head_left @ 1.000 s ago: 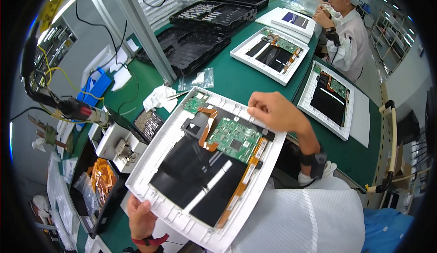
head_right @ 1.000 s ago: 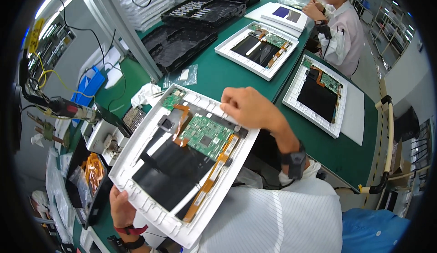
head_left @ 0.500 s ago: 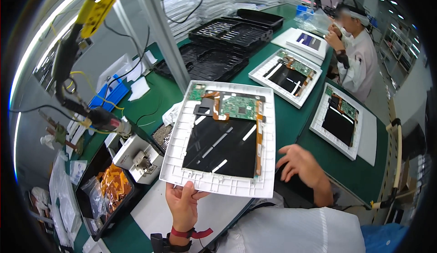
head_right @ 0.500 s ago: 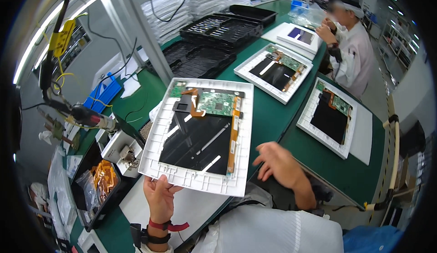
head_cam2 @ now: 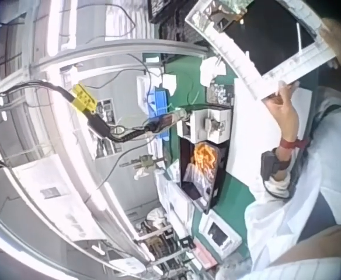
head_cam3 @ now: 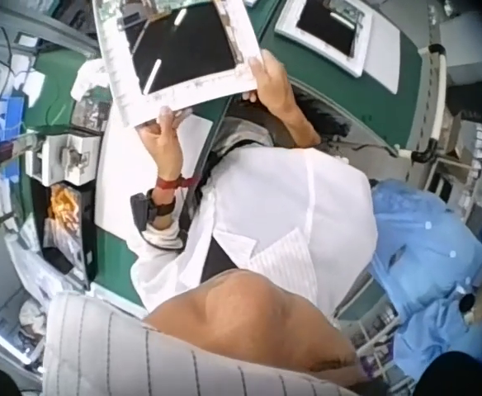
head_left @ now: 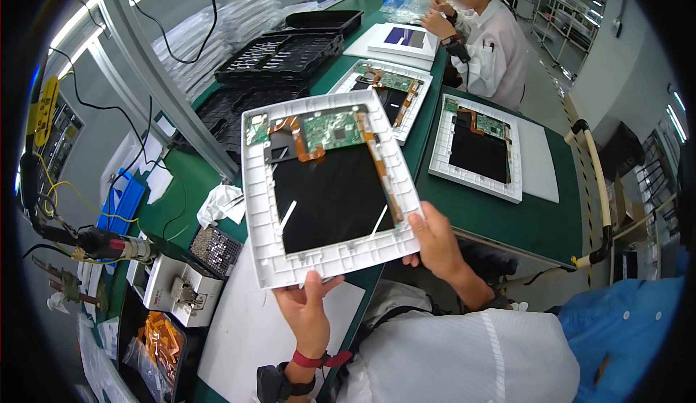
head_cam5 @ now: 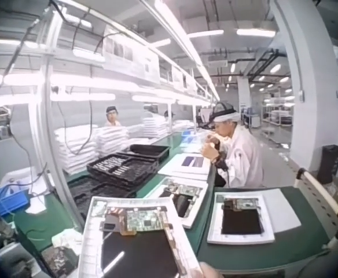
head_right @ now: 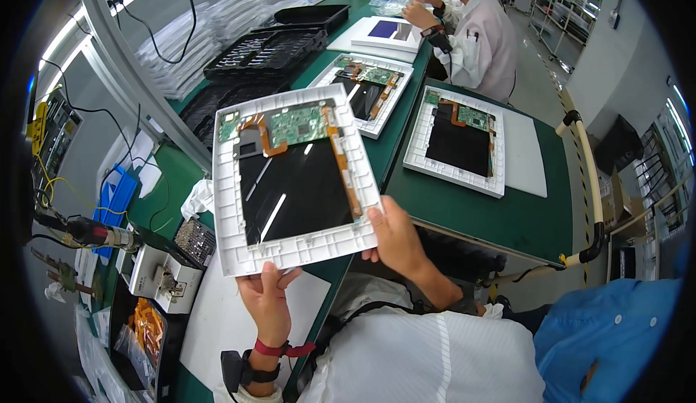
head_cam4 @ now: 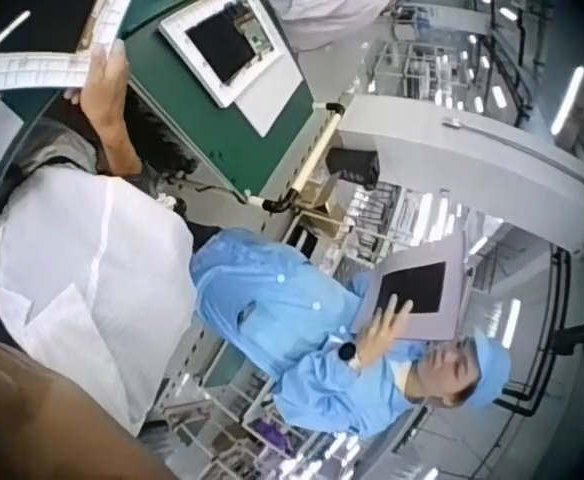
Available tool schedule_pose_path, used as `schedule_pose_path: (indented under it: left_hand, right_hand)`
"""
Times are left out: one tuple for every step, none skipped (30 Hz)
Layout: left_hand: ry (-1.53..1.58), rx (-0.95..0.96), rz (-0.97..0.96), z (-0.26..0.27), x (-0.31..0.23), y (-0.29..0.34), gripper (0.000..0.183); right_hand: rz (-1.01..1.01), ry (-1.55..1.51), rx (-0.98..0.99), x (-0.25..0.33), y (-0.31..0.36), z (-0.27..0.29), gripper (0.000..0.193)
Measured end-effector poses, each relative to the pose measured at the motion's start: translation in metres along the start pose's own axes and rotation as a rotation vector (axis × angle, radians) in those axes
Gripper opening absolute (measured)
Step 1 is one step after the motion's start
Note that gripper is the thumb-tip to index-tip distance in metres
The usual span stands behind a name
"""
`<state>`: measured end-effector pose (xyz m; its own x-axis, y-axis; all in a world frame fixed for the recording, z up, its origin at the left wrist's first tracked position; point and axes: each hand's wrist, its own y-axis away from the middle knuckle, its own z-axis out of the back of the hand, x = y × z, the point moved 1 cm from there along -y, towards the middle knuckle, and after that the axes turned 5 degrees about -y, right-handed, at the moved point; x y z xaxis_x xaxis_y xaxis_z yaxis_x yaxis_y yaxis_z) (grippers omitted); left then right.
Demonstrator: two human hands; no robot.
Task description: The person picks up a ribbon cable from a tray, aligns it with a circuit board on a tablet assembly, and presses it into place. After setting the assembly aside, they retrieve a new tablet frame and circuit board, position the board, and secure it using a handheld tool.
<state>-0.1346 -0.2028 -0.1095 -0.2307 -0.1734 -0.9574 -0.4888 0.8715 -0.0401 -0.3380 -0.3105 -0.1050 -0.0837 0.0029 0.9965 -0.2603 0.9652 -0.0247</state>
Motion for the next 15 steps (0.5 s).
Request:
schedule_pose_path:
  left_hand:
    - [-0.003, 0.105, 0.043, -0.004, 0.002, 0.000, 0.048]
    - [0.003, 0.239, 0.076, -0.013, -0.002, 0.000, 0.047]
    - [0.011, 0.370, 0.108, -0.022, -0.007, 0.001, 0.046]
    - [-0.017, 0.466, 0.099, -0.023, -0.006, 0.005, 0.046]
    - [-0.134, 0.542, 0.099, -0.025, -0.005, 0.006, 0.048]
    - [-0.246, 0.573, 0.061, -0.022, -0.004, 0.007, 0.046]
    - [-0.352, 0.613, 0.022, -0.018, -0.003, 0.007, 0.045]
    - [-0.345, 0.619, 0.027, -0.013, 0.000, 0.006, 0.045]
    - [-0.429, 0.631, 0.047, -0.007, 0.003, 0.003, 0.042]
    - [-0.517, 0.632, 0.064, -0.001, 0.006, 0.000, 0.039]
    - [-0.510, 0.639, 0.070, 0.004, 0.007, -0.002, 0.039]
    - [-0.522, 0.628, 0.087, 0.008, 0.006, -0.003, 0.037]
    - [-0.536, 0.616, 0.106, 0.011, 0.005, -0.003, 0.035]
    - [-0.522, 0.620, 0.129, 0.011, 0.003, -0.005, 0.033]
    - [-0.519, 0.625, 0.138, 0.011, 0.000, -0.006, 0.033]
  right_hand:
    - [0.017, -0.062, -0.036, -0.001, -0.001, 0.013, 0.028]
    - [-0.001, -0.079, -0.074, 0.001, -0.003, 0.031, 0.027]
    - [-0.020, -0.095, -0.109, 0.003, -0.006, 0.050, 0.027]
    - [-0.005, -0.119, -0.164, 0.004, -0.009, 0.070, 0.026]
    - [0.012, -0.140, -0.226, 0.005, -0.011, 0.095, 0.026]
    - [0.048, -0.096, -0.260, 0.006, -0.013, 0.124, 0.026]
    - [0.087, -0.046, -0.302, 0.008, -0.011, 0.158, 0.025]
    - [0.108, -0.012, -0.332, 0.010, -0.007, 0.193, 0.026]
    - [0.131, 0.028, -0.374, 0.013, 0.003, 0.229, 0.027]
    - [0.147, 0.074, -0.428, 0.014, 0.013, 0.263, 0.026]
    - [0.163, 0.118, -0.480, 0.014, 0.022, 0.293, 0.025]
    - [0.174, 0.134, -0.531, 0.016, 0.034, 0.318, 0.025]
    - [0.183, 0.148, -0.581, 0.015, 0.044, 0.341, 0.025]
    - [0.175, 0.157, -0.591, 0.013, 0.056, 0.363, 0.025]
    - [0.192, 0.160, -0.656, 0.010, 0.066, 0.385, 0.025]
